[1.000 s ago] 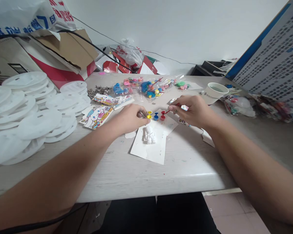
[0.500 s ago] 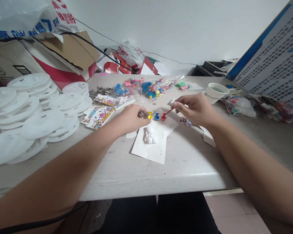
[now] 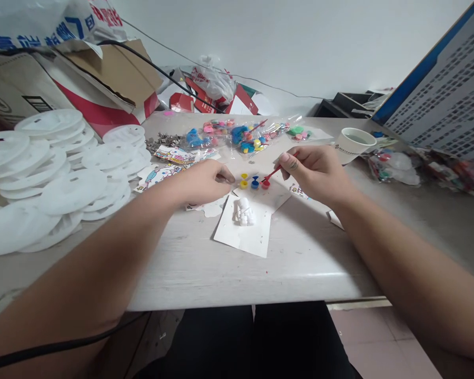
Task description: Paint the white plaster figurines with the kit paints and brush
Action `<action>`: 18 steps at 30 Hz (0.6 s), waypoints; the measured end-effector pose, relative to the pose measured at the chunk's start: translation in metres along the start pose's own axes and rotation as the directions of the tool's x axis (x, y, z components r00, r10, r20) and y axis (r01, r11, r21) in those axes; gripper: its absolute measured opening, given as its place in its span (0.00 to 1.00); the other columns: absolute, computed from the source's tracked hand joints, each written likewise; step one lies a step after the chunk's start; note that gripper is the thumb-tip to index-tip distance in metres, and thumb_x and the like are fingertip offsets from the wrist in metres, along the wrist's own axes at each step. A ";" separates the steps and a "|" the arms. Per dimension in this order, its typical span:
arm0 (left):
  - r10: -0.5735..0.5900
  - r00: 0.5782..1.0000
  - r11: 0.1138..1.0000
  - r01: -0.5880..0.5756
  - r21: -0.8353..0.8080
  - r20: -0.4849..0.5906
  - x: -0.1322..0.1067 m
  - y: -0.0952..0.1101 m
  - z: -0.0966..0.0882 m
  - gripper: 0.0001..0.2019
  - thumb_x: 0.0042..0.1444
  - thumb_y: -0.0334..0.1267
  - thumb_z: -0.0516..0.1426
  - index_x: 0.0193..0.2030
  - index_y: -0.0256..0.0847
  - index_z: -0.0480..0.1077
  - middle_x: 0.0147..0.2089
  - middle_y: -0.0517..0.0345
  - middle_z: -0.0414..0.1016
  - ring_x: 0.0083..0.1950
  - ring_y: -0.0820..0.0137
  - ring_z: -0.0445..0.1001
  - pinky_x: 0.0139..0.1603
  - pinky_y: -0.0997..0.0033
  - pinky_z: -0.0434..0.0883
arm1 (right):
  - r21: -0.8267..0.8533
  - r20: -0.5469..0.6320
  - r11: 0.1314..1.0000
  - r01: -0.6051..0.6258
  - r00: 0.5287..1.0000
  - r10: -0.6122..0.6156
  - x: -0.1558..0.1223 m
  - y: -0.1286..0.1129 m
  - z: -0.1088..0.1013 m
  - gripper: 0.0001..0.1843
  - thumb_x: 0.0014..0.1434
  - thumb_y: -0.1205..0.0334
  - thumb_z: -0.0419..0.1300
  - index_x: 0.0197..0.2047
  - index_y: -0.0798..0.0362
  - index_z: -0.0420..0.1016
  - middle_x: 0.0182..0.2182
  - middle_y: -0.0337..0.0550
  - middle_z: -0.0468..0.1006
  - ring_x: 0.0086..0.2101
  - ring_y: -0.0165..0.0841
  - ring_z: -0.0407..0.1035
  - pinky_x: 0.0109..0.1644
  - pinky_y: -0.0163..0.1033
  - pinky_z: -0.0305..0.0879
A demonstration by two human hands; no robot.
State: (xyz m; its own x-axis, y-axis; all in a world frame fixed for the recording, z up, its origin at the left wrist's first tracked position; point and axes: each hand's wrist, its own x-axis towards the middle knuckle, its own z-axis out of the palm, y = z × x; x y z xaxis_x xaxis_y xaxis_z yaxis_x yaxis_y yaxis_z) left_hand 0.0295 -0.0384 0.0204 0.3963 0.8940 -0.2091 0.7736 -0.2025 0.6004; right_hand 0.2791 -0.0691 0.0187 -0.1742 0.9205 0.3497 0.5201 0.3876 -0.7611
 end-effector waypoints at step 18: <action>-0.059 0.985 0.945 0.003 0.328 0.161 -0.034 0.032 0.020 0.34 0.43 0.67 0.59 0.53 0.50 0.65 0.53 0.45 0.67 0.54 0.44 0.70 0.44 0.55 0.67 | 0.236 0.299 0.971 0.030 0.949 -0.102 -0.013 -0.005 0.024 0.18 0.63 0.44 0.59 0.38 0.50 0.80 0.36 0.45 0.84 0.37 0.34 0.77 0.43 0.39 0.73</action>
State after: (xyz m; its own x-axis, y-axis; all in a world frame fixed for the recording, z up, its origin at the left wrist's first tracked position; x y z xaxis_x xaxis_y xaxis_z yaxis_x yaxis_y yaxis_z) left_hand 0.0502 -0.0830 0.0315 0.4246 0.8282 -0.3658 0.8940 -0.3199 0.3136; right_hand 0.2586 -0.0815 0.0052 -0.4685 0.8485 0.2461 0.3025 0.4158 -0.8577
